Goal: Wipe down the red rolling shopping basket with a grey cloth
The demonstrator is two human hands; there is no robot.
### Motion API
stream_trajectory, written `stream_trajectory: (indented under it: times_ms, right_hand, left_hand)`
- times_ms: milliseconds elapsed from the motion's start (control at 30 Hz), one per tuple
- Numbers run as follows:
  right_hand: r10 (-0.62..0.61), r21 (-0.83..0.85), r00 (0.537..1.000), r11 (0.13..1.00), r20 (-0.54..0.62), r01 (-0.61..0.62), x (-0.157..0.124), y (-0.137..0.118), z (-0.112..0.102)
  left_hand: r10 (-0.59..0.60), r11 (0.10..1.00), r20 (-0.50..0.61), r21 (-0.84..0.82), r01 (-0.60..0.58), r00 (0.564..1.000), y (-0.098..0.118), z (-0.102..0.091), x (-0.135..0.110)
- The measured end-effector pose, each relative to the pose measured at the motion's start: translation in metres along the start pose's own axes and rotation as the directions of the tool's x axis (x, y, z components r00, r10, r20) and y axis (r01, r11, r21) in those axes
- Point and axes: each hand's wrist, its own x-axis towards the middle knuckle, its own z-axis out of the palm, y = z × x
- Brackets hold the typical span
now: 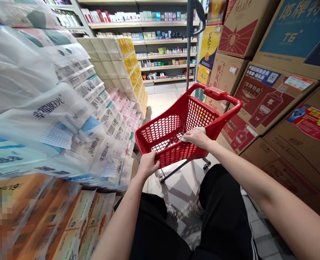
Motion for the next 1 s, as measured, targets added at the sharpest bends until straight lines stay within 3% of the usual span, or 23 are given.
stream_trajectory:
  times_ms: [133, 200, 267, 333, 433, 533, 600, 633, 700, 867, 1000]
  right_hand:
    - [-0.009, 0.020, 0.996, 1.000, -0.091, 0.011, -0.018, 0.019, 0.008]
    - [0.082, -0.020, 0.977, 0.996, -0.197, -0.088, -0.041, 0.037, 0.012]
    - [0.226, -0.058, 0.918, 0.964, -0.325, -0.258, -0.064, 0.053, 0.017]
    - [0.350, -0.031, 0.818, 0.912, -0.457, -0.408, -0.081, 0.063, 0.024]
    - [0.502, 0.174, 0.604, 0.838, -0.619, -0.517, -0.087, 0.060, 0.041]
    - [0.649, 0.436, 0.399, 0.745, -0.647, -0.504, -0.078, 0.038, 0.066]
    - [0.719, 0.523, 0.336, 0.682, -0.608, -0.512, -0.071, 0.018, 0.085]
    - [0.741, 0.535, 0.332, 0.659, -0.584, -0.529, -0.067, 0.008, 0.094]
    - [0.757, 0.520, 0.369, 0.644, -0.539, -0.562, -0.061, -0.012, 0.109]
    - [0.653, 0.386, 0.593, 0.757, -0.472, -0.527, -0.049, -0.048, 0.116]
    - [0.480, 0.228, 0.797, 0.877, -0.367, -0.424, -0.049, -0.054, 0.117]
  left_hand:
    - [0.005, 1.000, 0.012, -0.015, -0.004, 1.000, 0.002, -0.003, -0.001]
    - [0.011, 1.000, 0.004, -0.025, -0.010, 1.000, 0.003, -0.003, -0.002]
    - [0.017, 0.999, -0.010, -0.034, -0.017, 1.000, 0.003, -0.002, -0.003]
    - [0.022, 0.999, -0.031, -0.038, -0.023, 0.999, 0.003, -0.001, -0.003]
    - [0.031, 0.999, -0.055, -0.042, -0.034, 0.998, 0.002, 0.001, -0.003]
    - [0.049, 0.997, -0.055, -0.057, -0.052, 0.997, 0.002, 0.000, -0.003]
    - [0.054, 0.996, -0.048, -0.066, -0.057, 0.997, 0.002, -0.001, -0.004]
    - [0.054, 0.996, -0.045, -0.069, -0.057, 0.998, 0.002, -0.002, -0.004]
    - [0.054, 0.996, -0.042, -0.073, -0.057, 0.998, 0.002, -0.002, -0.003]
    - [0.063, 0.995, -0.050, -0.072, -0.067, 0.997, -0.003, 0.001, -0.001]
    - [0.046, 0.997, -0.038, -0.059, -0.048, 0.998, -0.006, 0.003, -0.001]
